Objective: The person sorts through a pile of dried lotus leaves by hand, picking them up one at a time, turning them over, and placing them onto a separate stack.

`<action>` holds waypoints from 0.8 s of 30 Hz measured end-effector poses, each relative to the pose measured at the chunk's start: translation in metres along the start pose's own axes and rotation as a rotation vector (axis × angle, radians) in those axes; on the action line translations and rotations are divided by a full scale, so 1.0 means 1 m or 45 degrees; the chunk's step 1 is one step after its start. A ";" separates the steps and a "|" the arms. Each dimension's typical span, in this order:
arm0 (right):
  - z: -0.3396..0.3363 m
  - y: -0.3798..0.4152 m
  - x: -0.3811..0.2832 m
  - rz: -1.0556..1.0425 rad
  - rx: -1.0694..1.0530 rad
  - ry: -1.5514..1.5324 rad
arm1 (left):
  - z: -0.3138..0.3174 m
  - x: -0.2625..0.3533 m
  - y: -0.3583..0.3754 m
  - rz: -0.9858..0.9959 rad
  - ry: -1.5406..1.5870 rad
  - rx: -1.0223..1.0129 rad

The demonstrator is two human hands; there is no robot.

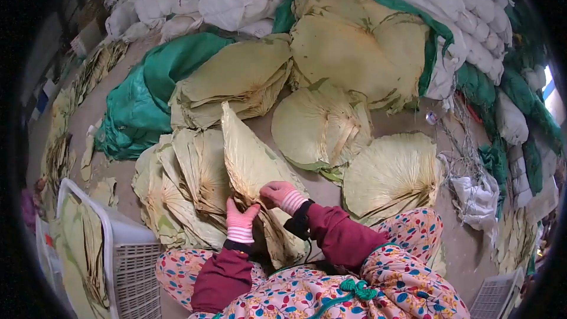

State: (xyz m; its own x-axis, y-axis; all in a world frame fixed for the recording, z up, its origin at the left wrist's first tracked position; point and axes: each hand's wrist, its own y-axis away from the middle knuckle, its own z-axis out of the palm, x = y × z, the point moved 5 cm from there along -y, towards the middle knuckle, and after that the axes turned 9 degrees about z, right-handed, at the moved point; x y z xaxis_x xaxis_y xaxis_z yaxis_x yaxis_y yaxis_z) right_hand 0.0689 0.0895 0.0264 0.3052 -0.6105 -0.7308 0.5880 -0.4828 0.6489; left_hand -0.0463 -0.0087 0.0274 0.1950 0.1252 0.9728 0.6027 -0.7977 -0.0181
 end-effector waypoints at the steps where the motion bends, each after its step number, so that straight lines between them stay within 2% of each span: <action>1: -0.005 -0.001 0.003 -0.129 0.165 0.342 | 0.000 0.006 0.000 0.126 0.098 0.058; 2: -0.001 0.003 0.005 -0.328 0.195 0.573 | 0.003 0.010 0.001 0.252 0.198 0.119; 3: 0.003 0.002 0.013 -0.447 0.138 0.529 | 0.003 0.012 0.003 0.371 0.299 0.182; 4: 0.012 0.007 0.013 -0.559 0.080 0.483 | 0.002 0.010 0.004 0.370 0.328 0.162; 7: 0.020 0.018 0.011 -0.574 0.087 0.568 | -0.001 0.004 0.002 0.419 0.405 0.120; 10: 0.015 0.011 0.004 -0.693 0.090 0.991 | 0.001 -0.003 0.002 0.406 0.500 0.057; 11: 0.011 0.011 -0.001 -0.835 0.208 1.084 | -0.002 0.002 0.003 0.438 0.321 0.169; 14: -0.014 0.029 -0.030 -0.873 0.631 0.864 | 0.001 -0.010 0.003 0.195 0.302 -0.050; 15: -0.008 0.036 -0.031 -0.798 0.538 0.904 | 0.002 0.005 0.007 0.340 0.203 -0.023; 16: 0.002 0.039 -0.024 -0.951 0.553 1.042 | 0.004 -0.019 0.003 0.048 0.687 0.050; 18: 0.023 0.037 -0.006 -0.888 0.448 1.274 | 0.021 -0.069 -0.003 -0.574 1.626 0.190; 19: 0.033 0.054 -0.010 -0.930 0.417 1.205 | 0.022 -0.055 -0.002 -0.634 1.566 0.376; 22: 0.043 0.054 0.000 -0.880 0.247 1.169 | -0.005 -0.011 0.015 0.055 -0.038 0.099; 24: 0.035 0.046 0.004 -0.542 0.193 0.973 | -0.005 -0.013 0.019 0.053 0.152 0.068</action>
State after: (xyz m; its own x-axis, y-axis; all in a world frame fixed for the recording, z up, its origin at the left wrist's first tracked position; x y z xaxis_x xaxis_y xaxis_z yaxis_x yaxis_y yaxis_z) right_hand 0.0714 0.0428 0.0605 0.5318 0.1992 -0.8231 0.6767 -0.6844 0.2715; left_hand -0.0414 -0.0287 0.0152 0.1294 0.0191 0.9914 0.6368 -0.7680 -0.0683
